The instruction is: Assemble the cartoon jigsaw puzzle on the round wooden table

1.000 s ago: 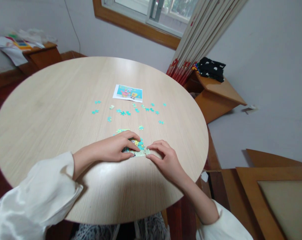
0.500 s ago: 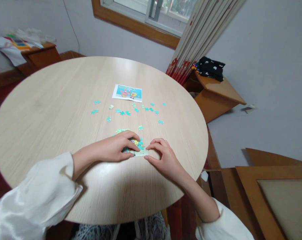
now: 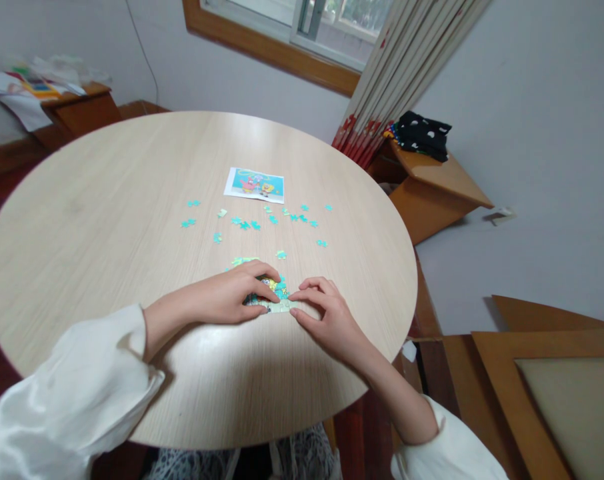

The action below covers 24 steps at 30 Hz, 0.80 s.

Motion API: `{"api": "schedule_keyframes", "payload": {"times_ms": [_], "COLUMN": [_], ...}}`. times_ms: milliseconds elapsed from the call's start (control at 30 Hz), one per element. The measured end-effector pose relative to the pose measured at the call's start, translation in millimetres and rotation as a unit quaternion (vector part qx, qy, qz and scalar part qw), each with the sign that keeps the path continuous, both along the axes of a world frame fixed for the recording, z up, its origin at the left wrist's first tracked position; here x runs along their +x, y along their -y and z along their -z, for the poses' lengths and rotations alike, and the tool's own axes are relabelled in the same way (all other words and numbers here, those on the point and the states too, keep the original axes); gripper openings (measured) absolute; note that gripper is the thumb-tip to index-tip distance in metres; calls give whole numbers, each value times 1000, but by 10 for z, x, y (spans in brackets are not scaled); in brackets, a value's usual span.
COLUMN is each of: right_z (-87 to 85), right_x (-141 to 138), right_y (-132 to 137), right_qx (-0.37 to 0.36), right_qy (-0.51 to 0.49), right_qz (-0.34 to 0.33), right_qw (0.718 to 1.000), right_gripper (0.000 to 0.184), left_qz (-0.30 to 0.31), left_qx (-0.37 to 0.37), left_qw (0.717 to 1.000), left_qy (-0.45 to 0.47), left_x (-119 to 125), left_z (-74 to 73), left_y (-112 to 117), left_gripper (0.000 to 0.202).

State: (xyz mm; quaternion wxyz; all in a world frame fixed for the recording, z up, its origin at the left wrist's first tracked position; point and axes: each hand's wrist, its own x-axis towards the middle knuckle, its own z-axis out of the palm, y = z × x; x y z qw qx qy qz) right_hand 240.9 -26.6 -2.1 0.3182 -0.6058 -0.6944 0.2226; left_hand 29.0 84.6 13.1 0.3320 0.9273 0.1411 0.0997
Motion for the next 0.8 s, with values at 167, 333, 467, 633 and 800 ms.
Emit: {"api": "schedule_keyframes", "payload": {"times_ms": [167, 333, 467, 633, 800], "right_z": [-16, -17, 42, 97, 83], "right_x": [-11, 5, 44, 57, 35], "right_y": [-10, 3, 44, 97, 107], "right_qx": [-1, 22, 100, 169, 198], "right_qy": [0, -28, -31, 67, 124], "right_qz": [-1, -8, -21, -57, -70], "right_qw": [1000, 999, 994, 982, 970], "right_gripper": [18, 17, 22, 30, 30], "left_qz": [1, 0, 0, -3, -5], "left_qx": [9, 16, 18, 20, 23], "left_qw": [1000, 1000, 1000, 1000, 1000], "left_qy": [-11, -13, -16, -15, -12], "left_x": [3, 6, 8, 9, 6], "left_z": [-21, -24, -29, -45, -57], "left_y": [8, 11, 21, 41, 52], "left_gripper": [28, 28, 30, 29, 30]}}
